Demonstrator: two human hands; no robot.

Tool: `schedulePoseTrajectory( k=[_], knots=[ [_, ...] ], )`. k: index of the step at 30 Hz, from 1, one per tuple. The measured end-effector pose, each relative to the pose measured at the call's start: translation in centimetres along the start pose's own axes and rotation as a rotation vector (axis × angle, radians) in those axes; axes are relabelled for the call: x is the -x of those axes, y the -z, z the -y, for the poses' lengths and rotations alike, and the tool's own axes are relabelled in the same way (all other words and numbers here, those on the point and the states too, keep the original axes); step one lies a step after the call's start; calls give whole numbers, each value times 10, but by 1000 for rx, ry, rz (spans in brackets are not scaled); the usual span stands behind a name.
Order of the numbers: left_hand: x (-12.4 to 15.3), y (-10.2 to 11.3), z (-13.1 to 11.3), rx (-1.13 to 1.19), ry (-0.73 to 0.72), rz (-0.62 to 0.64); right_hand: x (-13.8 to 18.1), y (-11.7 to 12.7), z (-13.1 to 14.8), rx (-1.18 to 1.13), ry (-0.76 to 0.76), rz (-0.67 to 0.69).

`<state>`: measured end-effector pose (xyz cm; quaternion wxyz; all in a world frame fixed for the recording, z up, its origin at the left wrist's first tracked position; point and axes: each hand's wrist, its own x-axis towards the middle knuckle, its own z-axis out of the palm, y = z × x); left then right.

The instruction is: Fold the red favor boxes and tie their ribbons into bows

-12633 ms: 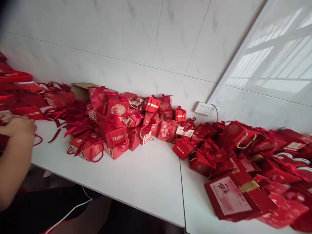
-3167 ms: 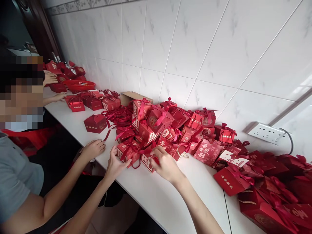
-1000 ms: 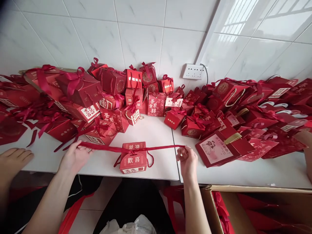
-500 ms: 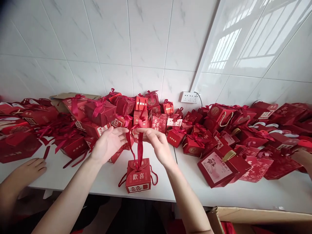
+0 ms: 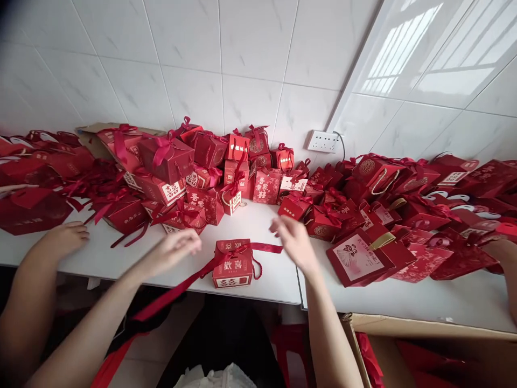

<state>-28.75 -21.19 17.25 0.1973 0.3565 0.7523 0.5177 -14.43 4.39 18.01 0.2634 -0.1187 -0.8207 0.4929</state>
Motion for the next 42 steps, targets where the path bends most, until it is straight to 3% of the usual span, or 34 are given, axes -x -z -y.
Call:
schedulePoseTrajectory(
  k=[3,6,9,13,18,23,32,37,42],
  knots=[
    [10,-33,11,-264,150,111,12,-32,-22,224,-85,342],
    [12,-48,22,-249,208,162,21,-48,-37,211,-122,385],
    [7,-47,34,-109,207,247,25,-46,-44,134,-239,435],
    [1,-42,47,-25,209,308,27,-42,-50,-140,-353,542],
    [-3,-40,61,161,236,369,32,-41,-58,-422,-439,569],
    [-7,-41,77,332,242,324,33,-37,-60,-348,-541,543],
    [-14,-37,91,335,193,405,27,-36,-69,-359,-506,537],
    [-14,-34,77,438,275,484,20,-25,-53,-265,-446,651],
    [-15,-25,44,360,407,416,14,-23,-20,-294,-361,567]
  ],
)
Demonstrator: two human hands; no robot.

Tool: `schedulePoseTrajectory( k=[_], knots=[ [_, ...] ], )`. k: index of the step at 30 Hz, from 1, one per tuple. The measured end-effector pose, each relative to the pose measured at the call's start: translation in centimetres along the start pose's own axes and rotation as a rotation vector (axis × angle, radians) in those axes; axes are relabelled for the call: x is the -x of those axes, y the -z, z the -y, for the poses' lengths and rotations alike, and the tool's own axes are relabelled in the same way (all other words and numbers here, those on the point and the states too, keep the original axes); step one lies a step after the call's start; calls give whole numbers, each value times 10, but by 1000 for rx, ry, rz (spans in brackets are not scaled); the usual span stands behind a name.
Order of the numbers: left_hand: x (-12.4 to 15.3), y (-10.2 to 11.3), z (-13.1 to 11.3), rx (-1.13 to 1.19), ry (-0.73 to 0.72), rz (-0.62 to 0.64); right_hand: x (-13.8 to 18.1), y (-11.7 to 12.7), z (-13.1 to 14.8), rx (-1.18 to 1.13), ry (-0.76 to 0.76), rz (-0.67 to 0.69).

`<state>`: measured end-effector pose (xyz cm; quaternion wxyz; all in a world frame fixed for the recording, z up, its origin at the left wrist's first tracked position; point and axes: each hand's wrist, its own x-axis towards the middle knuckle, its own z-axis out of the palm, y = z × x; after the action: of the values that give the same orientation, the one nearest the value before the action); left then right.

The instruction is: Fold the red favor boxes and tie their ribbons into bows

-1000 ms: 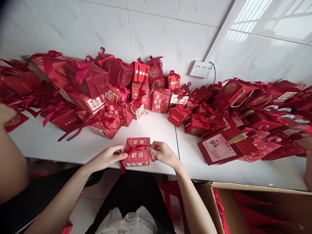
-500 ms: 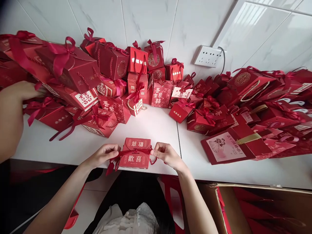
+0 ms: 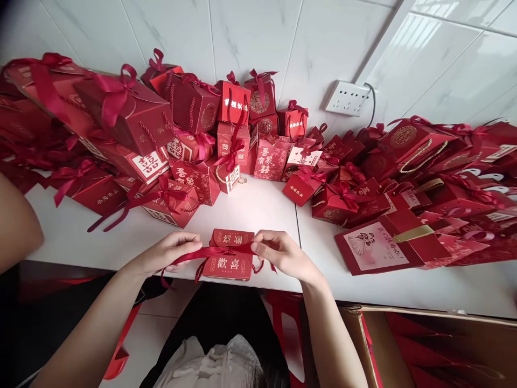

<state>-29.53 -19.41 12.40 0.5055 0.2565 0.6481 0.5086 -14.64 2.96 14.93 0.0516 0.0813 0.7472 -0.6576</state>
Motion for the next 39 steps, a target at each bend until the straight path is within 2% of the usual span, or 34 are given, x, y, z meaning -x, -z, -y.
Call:
schedulePoseTrajectory(
  k=[3,7,12,16,24,30,33,36,39],
  knots=[
    [7,-5,-19,-114,28,-10,-4,-13,7,-15,147,11],
    [14,-10,-35,-346,-76,-1,-13,-33,1,83,226,-45],
    [16,-13,-41,-533,-152,-2,-16,-49,-11,258,271,-217],
    [17,-14,-40,-640,-166,-54,-14,-51,-16,284,316,-247],
    [22,-22,-38,-836,-251,-178,-15,-57,-18,313,301,-325],
    [21,-28,-45,-1081,-420,-258,-18,-66,-25,154,196,-469],
    [17,-28,-48,-1117,-498,-244,-20,-68,-25,131,181,-468],
    [12,-28,-51,-1135,-479,-195,-20,-68,-22,142,173,-452],
    [7,-26,-57,-1130,-475,-208,-19,-67,-21,180,179,-443]
  ],
)
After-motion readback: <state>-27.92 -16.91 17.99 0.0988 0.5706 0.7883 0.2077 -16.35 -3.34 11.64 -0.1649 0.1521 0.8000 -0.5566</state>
